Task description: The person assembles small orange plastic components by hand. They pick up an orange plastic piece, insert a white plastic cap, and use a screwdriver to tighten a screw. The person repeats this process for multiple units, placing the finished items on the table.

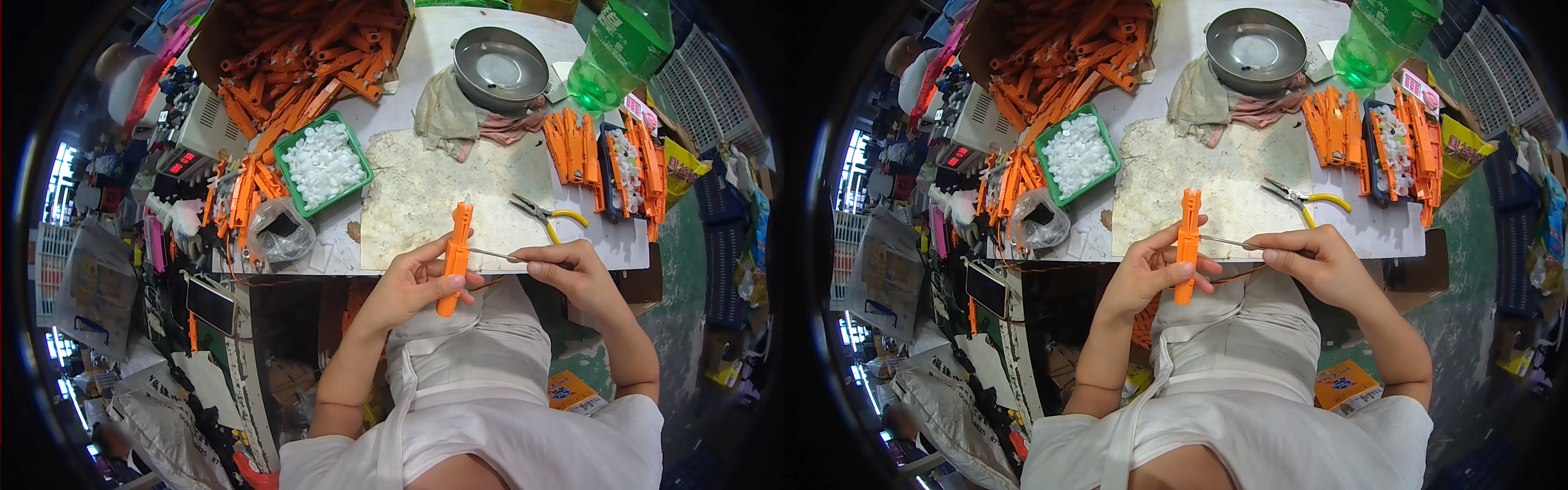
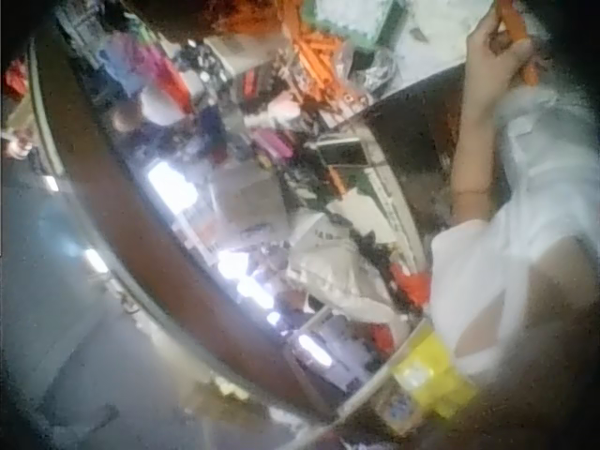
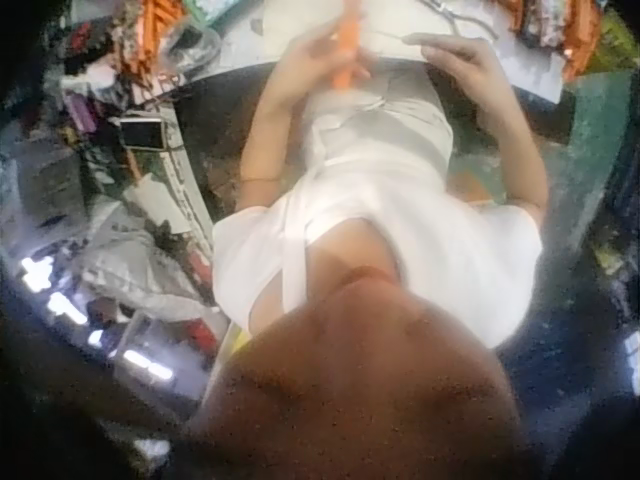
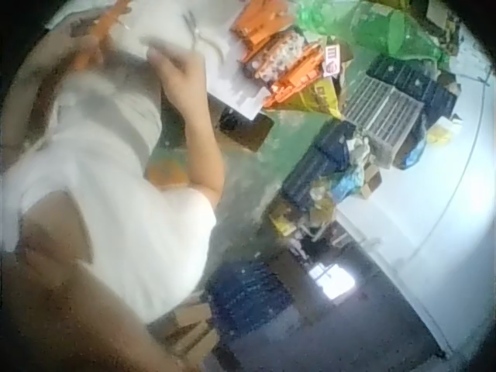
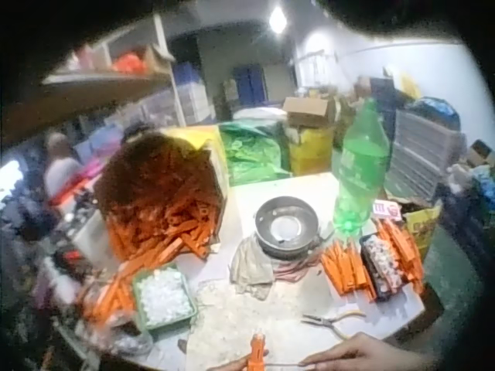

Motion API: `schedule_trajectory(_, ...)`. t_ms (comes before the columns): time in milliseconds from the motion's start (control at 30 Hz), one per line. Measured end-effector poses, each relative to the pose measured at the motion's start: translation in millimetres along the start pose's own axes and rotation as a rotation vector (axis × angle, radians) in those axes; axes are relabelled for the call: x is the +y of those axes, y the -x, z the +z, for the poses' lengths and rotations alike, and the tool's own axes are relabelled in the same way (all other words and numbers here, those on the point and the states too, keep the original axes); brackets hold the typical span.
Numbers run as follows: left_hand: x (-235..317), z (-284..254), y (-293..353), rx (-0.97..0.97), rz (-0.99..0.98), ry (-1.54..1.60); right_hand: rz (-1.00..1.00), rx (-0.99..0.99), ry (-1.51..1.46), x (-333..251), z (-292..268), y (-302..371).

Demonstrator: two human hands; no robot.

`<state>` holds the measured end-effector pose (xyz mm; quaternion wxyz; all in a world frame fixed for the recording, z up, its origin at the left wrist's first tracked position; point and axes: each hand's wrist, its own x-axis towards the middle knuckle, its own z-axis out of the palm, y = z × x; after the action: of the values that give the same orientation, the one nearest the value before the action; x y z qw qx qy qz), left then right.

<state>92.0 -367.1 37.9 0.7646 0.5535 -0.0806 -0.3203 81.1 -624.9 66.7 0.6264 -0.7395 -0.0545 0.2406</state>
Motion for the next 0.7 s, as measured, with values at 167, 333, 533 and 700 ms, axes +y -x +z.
schedule_trajectory(167,-2,0,-4,-0.014,0.005,0.022,-0.017,0.018,-0.014,-4,1,5)
schedule_trajectory(333,-1,2,-3,-0.023,-0.013,0.022,0.005,-0.001,-0.009,-4,1,4)
schedule_trajectory(533,-29,13,-6,-0.122,-0.072,0.011,0.138,-0.147,-0.101,-10,6,0)
schedule_trajectory(700,-15,0,0,-0.048,-0.039,0.105,-0.036,0.049,0.044,-4,5,11)
